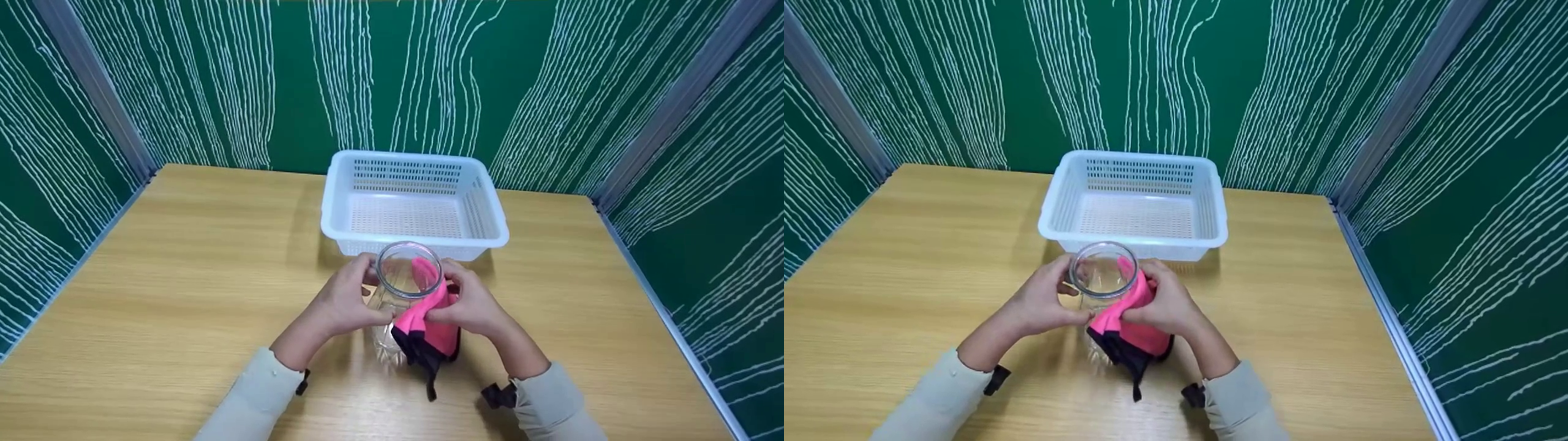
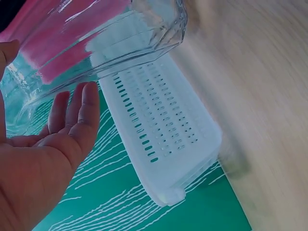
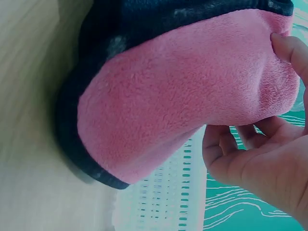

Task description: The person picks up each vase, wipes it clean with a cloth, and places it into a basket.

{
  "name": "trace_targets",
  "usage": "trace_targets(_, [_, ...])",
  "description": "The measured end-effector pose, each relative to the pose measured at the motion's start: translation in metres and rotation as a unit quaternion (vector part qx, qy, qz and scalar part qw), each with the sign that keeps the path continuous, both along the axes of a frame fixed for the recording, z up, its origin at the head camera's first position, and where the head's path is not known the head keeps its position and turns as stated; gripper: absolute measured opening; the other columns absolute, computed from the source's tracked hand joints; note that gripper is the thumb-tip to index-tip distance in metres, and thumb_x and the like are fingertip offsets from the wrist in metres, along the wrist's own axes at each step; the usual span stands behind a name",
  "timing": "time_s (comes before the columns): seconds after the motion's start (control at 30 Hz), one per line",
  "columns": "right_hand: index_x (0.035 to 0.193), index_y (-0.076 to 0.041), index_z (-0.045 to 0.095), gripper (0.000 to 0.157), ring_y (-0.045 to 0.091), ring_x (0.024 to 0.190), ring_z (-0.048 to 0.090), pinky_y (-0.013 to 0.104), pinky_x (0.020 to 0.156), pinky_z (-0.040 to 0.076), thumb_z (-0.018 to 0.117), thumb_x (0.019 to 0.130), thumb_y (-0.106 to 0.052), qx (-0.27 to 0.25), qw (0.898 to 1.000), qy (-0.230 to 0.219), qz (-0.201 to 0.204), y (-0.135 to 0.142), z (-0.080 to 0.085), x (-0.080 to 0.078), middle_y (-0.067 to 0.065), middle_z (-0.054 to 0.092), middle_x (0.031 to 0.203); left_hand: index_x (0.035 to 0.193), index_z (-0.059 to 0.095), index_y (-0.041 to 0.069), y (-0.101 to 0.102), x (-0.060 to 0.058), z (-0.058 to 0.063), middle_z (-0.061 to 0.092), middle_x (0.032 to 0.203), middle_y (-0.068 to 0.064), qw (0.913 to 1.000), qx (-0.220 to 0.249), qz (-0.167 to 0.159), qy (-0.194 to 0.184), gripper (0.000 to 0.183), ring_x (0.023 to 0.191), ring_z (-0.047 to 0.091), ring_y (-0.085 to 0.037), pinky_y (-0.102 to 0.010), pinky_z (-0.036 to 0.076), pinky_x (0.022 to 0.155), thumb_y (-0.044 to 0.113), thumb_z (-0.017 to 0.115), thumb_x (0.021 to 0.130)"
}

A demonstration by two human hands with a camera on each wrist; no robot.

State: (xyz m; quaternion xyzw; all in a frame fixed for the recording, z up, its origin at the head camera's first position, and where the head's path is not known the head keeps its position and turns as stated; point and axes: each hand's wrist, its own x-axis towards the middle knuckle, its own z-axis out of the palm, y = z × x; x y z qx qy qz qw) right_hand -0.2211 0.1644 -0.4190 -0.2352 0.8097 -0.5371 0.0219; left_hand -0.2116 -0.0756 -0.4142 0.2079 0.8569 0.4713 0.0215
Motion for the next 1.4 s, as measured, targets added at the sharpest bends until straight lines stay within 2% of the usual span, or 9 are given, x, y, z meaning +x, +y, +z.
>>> trace_targets(0.2, [0.107, -0.006, 0.068, 0.048, 0.017, 0.097, 0.054, 0.037, 0.085, 0.053, 0.083, 0.062, -0.005, 0.011, 1.000, 0.021, 0.010, -0.001, 0.010, -0.002, 0.010, 0.061, 0.102, 0.116, 0.051, 0.014, -0.001, 0.000, 0.001, 0.062, 0.109, 0.003, 1.0000, -0.002, 0.002, -0.005, 0.064, 0.106, 0.061, -0.015, -0.039, 0.052, 0.094, 0.019, 0.085, 0.062])
trace_targets(0.43, [0.108, -0.008, 0.069, 0.049, 0.019, 0.099, 0.055, 0.033, 0.086, 0.053, 0.084, 0.062, -0.007, 0.014, 1.000, 0.019, 0.021, 0.000, 0.014, -0.006, 0.008, 0.063, 0.107, 0.116, 0.055, 0.016, -0.006, -0.001, 0.004, 0.065, 0.113, 0.002, 0.9998, -0.013, -0.005, -0.013, 0.058, 0.110, 0.062, -0.017, -0.038, 0.054, 0.093, 0.019, 0.082, 0.065])
trace_targets(0.7, [0.108, -0.010, 0.068, 0.047, 0.022, 0.104, 0.055, 0.044, 0.091, 0.051, 0.085, 0.064, -0.011, 0.040, 0.998, 0.007, 0.053, 0.001, 0.016, -0.014, 0.004, 0.064, 0.112, 0.116, 0.058, 0.014, -0.008, -0.004, 0.003, 0.068, 0.114, 0.001, 0.9997, -0.009, -0.022, -0.002, 0.053, 0.109, 0.064, -0.017, -0.039, 0.054, 0.091, 0.019, 0.081, 0.068])
trace_targets(0.9, [0.113, -0.012, 0.066, 0.050, 0.023, 0.106, 0.056, 0.043, 0.090, 0.052, 0.083, 0.067, -0.012, 0.069, 0.994, -0.001, 0.080, 0.005, 0.017, -0.019, 0.003, 0.063, 0.115, 0.120, 0.057, 0.016, -0.008, -0.004, 0.002, 0.067, 0.118, -0.001, 0.9994, -0.002, -0.034, -0.003, 0.056, 0.111, 0.063, -0.018, -0.040, 0.053, 0.093, 0.017, 0.080, 0.070])
trace_targets(1.03, [0.114, -0.013, 0.064, 0.054, 0.019, 0.099, 0.057, 0.039, 0.084, 0.056, 0.085, 0.065, -0.010, 0.102, 0.991, -0.005, 0.082, 0.006, 0.015, -0.022, 0.002, 0.065, 0.112, 0.122, 0.056, 0.018, -0.009, -0.004, 0.001, 0.066, 0.120, -0.002, 0.9994, -0.002, -0.035, -0.007, 0.057, 0.112, 0.063, -0.018, -0.039, 0.052, 0.094, 0.017, 0.080, 0.070])
trace_targets(1.23, [0.120, -0.008, 0.060, 0.064, 0.015, 0.085, 0.061, 0.029, 0.070, 0.059, 0.085, 0.061, -0.004, 0.127, 0.987, -0.015, 0.101, 0.007, 0.004, -0.024, 0.007, 0.068, 0.107, 0.124, 0.055, 0.019, -0.009, -0.004, 0.001, 0.065, 0.122, -0.004, 0.9994, -0.001, -0.031, -0.014, 0.061, 0.113, 0.062, -0.019, -0.040, 0.052, 0.096, 0.016, 0.080, 0.068])
trace_targets(1.33, [0.118, -0.007, 0.061, 0.063, 0.014, 0.086, 0.060, 0.028, 0.074, 0.057, 0.084, 0.059, -0.002, 0.145, 0.984, -0.014, 0.103, 0.007, -0.001, -0.025, 0.004, 0.068, 0.105, 0.124, 0.055, 0.019, -0.009, -0.004, 0.000, 0.065, 0.122, -0.005, 0.9994, 0.000, -0.029, -0.019, 0.062, 0.114, 0.062, -0.019, -0.041, 0.052, 0.097, 0.015, 0.080, 0.068])
trace_targets(1.4, [0.115, -0.008, 0.062, 0.061, 0.014, 0.090, 0.059, 0.030, 0.082, 0.054, 0.084, 0.058, -0.004, 0.165, 0.981, -0.010, 0.099, 0.007, -0.005, -0.025, 0.002, 0.068, 0.104, 0.124, 0.055, 0.019, -0.009, -0.004, 0.000, 0.065, 0.122, -0.004, 0.9994, 0.001, -0.029, -0.020, 0.062, 0.114, 0.062, -0.018, -0.040, 0.052, 0.097, 0.015, 0.081, 0.068])
